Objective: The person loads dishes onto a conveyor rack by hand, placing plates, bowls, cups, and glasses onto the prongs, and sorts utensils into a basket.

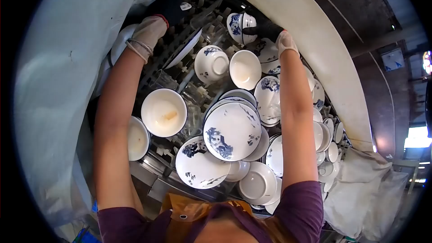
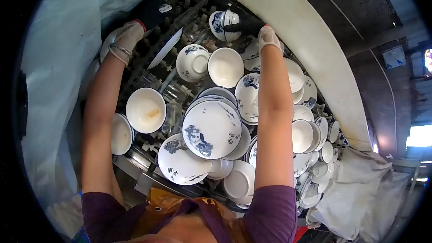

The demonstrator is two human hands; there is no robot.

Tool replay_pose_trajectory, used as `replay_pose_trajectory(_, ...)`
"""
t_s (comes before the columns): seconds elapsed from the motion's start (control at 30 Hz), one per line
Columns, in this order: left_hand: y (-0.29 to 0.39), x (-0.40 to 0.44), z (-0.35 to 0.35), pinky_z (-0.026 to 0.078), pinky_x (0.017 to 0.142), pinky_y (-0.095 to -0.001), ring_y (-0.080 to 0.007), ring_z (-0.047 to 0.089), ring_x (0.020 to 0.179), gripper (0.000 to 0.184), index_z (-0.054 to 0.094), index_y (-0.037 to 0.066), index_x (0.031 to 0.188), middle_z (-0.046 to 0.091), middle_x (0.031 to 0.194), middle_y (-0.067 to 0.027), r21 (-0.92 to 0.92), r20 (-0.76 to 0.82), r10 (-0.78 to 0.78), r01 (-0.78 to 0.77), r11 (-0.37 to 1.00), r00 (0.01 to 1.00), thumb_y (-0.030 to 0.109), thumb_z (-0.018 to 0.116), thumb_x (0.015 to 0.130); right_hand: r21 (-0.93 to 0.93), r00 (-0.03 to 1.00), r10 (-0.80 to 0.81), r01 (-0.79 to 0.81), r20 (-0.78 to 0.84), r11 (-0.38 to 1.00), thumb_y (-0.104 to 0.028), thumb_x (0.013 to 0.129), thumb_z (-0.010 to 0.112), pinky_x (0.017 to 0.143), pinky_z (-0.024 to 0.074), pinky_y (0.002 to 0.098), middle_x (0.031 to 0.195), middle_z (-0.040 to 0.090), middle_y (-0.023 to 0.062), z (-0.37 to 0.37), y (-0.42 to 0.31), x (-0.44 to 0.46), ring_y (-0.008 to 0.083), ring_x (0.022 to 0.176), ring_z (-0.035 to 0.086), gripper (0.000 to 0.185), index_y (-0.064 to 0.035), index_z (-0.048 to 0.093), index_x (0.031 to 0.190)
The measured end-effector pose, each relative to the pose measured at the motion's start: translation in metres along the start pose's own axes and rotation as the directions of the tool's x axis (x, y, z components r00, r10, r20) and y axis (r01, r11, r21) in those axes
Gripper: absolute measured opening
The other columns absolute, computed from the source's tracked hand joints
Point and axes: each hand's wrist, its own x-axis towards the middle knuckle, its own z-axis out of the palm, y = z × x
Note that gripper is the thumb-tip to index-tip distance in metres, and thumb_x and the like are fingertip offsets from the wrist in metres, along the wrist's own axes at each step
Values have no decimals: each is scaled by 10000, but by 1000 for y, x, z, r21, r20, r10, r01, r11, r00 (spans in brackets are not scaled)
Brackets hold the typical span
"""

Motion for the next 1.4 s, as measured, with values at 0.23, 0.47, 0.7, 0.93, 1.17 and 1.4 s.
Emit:
replay_pose_trajectory(0.23,36,-68,-79,470,685,-366,-314,589,784,143,615,48,884,617,825,-145,-116,-176,263,-285,951,949,173,580,825,368,926,268,-355,267,859,-305,769,690,700,513,318,1071,568,109,-13,15,1,183,855,570,630,-86,408,1287)
replay_pose_trajectory(0.47,105,-203,-115,458,736,-409,-307,588,841,370,607,111,938,598,907,-102,-324,46,281,-252,912,959,317,729,656,356,929,306,-363,208,861,-361,777,666,663,519,317,1045,569,129,-21,-3,-2,216,857,572,673,-68,375,1309)
replay_pose_trajectory(0.7,111,-307,-89,487,702,-367,-293,614,792,350,596,77,1026,616,930,-126,-183,155,-82,110,977,985,150,673,693,245,906,393,-422,160,873,-561,746,618,856,443,331,1159,546,145,-13,-12,1,257,1036,525,737,-78,452,1276)
replay_pose_trajectory(0.93,94,-313,-128,456,741,-322,-251,581,799,229,581,17,959,594,875,-124,-566,-57,-365,271,778,929,52,629,738,283,989,30,-70,144,956,-201,696,747,811,460,305,1076,580,127,-10,-17,-17,216,987,556,606,-33,465,1206)
replay_pose_trajectory(1.17,80,-308,-72,457,797,-344,-309,586,942,292,572,35,1094,601,1042,-171,-181,-186,-388,356,917,903,46,570,802,173,989,-16,-9,145,985,-237,706,743,868,438,320,1144,560,148,-7,-36,-31,216,1046,524,635,-32,466,1239)
replay_pose_trajectory(1.4,106,-364,-59,458,784,-402,-338,578,936,344,524,99,1167,566,1109,-158,69,-184,-547,566,821,816,256,548,862,518,992,120,-90,-25,851,-229,811,652,834,465,295,1084,584,122,-27,-44,-37,209,940,580,518,1,454,1231)
